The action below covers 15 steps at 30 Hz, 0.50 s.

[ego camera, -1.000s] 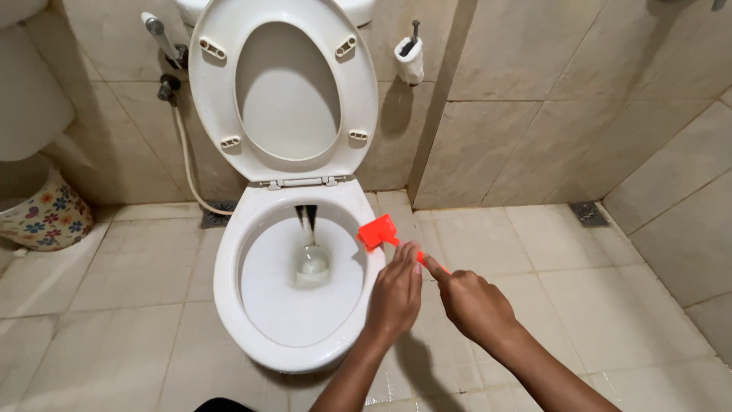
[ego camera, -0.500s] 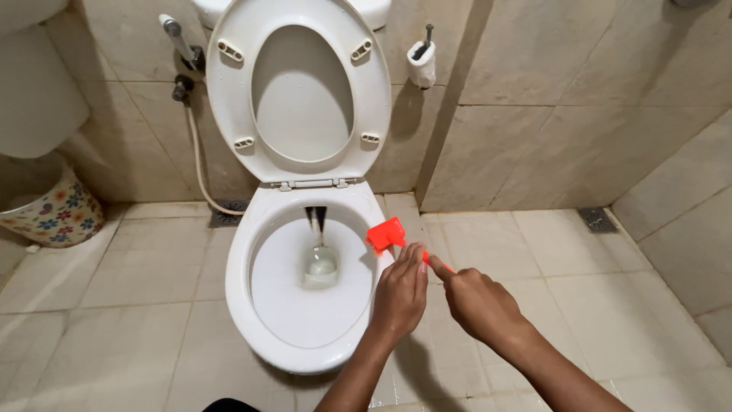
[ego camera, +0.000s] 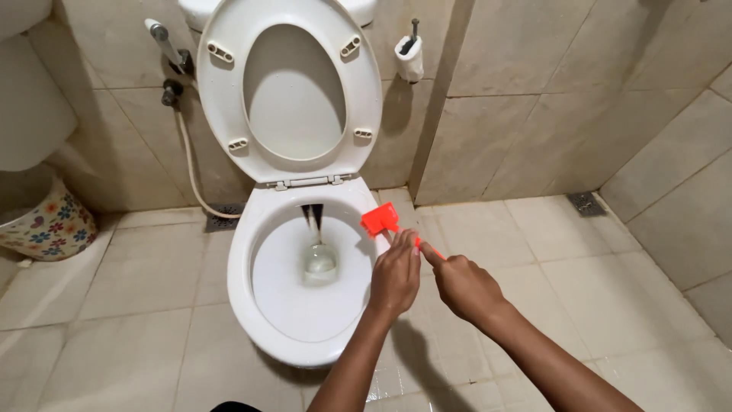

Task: The person uses a red toilet brush to scrub the inside of a white toilet bowl. They then scrub the underside of the toilet seat and the rim of the bowl.

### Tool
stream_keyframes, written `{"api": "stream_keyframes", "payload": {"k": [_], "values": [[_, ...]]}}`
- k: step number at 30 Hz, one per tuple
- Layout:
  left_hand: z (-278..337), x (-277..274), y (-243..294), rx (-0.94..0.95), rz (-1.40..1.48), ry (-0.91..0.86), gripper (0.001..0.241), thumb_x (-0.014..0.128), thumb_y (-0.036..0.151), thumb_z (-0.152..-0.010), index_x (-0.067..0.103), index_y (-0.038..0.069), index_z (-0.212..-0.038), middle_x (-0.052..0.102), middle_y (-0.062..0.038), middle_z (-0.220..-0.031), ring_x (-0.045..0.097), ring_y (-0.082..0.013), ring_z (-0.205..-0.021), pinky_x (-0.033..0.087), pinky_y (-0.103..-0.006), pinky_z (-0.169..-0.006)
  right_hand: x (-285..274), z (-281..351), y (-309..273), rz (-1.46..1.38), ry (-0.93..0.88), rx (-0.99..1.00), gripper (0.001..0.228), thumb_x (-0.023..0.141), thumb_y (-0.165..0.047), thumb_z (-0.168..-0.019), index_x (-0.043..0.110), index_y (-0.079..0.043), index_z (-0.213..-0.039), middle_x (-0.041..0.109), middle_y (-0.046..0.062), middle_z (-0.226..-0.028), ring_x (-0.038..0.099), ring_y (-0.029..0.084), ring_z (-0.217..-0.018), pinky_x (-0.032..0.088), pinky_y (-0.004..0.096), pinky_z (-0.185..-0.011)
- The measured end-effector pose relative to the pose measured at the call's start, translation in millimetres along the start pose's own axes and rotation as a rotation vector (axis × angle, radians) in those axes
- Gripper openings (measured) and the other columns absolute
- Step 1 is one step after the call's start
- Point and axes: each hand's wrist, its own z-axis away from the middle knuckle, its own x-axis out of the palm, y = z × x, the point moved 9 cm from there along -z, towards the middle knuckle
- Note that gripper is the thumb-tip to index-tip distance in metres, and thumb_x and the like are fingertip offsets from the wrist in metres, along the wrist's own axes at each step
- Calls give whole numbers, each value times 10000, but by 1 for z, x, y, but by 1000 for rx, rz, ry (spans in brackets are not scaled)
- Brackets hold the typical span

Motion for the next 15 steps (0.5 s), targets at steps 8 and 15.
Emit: {"api": "stream_keyframes", "payload": {"k": [8, 15], "values": [[14, -14, 13, -86, 136, 31, 401, 436, 163, -1061, 571, -72, -1356, 592, -266, -1408, 519, -427, -1350, 454, -469, -1073, -5, 16, -10, 56, -41, 27, 662, 516, -61, -937, 387, -240, -1562, 707, 185, -854, 693, 388, -724, 560, 519, -638], [-13, -1, -37, -92, 87, 52, 398, 440, 184, -1068, 582, -63, -1346, 595, -259, -1402, 509, -406, -1375, 429, -455, -1108, 7, -28, -11, 153, 46, -57, 764, 525, 0, -867, 379, -257, -1571, 675, 161, -827, 703, 356, -691, 569, 487, -580]]}}
